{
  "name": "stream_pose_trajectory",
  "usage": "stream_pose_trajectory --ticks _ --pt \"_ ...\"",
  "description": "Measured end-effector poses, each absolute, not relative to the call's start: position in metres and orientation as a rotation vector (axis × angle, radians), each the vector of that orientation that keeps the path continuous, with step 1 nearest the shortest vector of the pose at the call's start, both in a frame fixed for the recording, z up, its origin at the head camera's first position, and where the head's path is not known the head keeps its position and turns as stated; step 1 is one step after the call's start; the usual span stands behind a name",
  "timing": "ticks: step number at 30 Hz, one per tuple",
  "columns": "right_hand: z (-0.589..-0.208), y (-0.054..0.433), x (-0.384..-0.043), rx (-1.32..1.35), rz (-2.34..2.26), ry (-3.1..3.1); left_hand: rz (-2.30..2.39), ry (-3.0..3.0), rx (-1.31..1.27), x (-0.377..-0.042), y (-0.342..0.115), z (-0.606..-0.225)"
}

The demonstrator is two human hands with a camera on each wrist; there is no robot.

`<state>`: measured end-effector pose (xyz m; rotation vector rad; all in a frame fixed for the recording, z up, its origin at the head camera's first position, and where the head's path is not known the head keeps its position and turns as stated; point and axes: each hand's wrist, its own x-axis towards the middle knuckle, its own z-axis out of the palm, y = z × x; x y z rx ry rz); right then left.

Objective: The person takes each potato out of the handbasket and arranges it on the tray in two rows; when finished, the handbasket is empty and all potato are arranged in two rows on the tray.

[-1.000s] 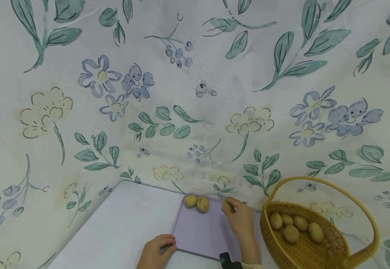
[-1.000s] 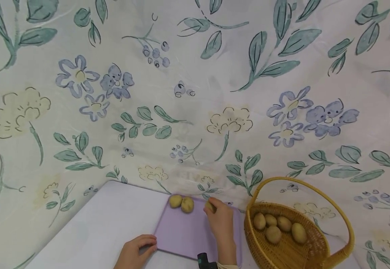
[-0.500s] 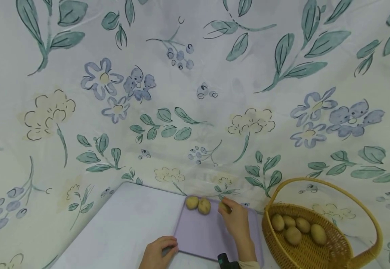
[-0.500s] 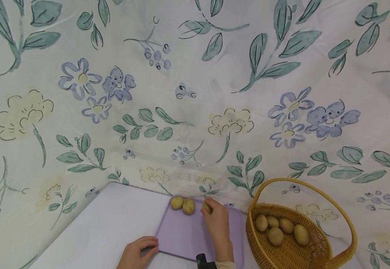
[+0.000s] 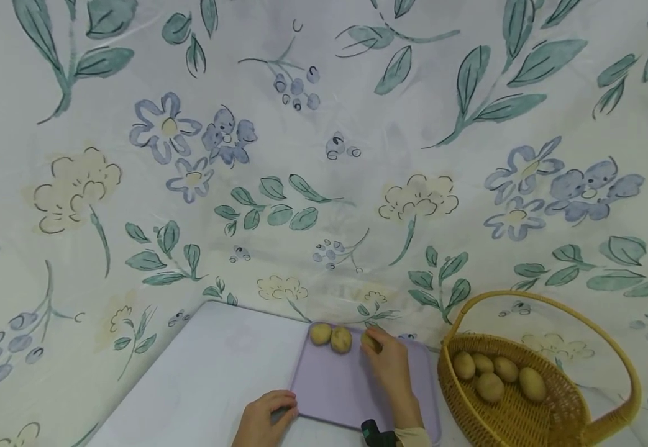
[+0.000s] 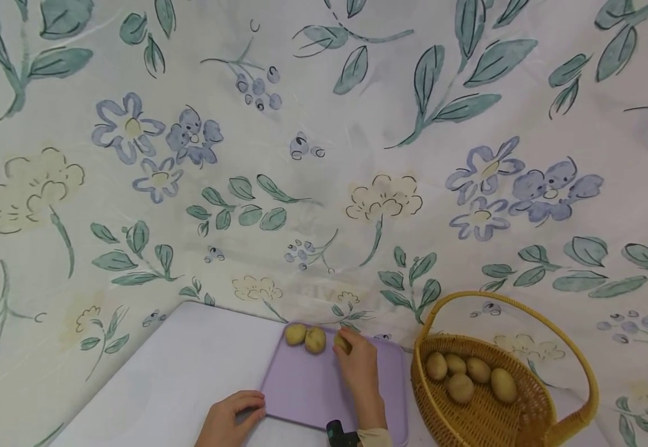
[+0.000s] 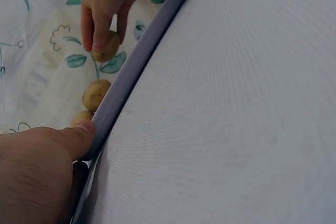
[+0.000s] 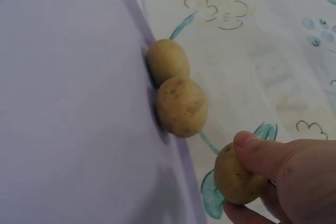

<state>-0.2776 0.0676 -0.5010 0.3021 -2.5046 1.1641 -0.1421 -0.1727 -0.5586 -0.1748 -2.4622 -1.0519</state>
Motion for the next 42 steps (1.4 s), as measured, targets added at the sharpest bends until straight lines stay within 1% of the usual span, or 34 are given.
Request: stream_pose_trajectory --ticks 9,17,28,42 --pt "-0.512 0.067 -0.28 0.326 1.153 -2.517 -1.04 -2.455 -0.181 -0.142 -0.171 -0.56" --pt "-0.514 0.066 -0.285 0.34 1.156 -2.508 -1.029 -2.376 -0.19 -0.145 -0.169 -0.56" --pt "-0.515 0.064 -0.283 0.346 1.153 -2.478 -1.108 -2.465 -0.119 -0.143 -0.169 -0.555" --pt "-0.525 0.061 -0.289 0.319 1.205 -2.532 -1.073 -2.483 -0.091 -0.142 -0.169 -0.556"
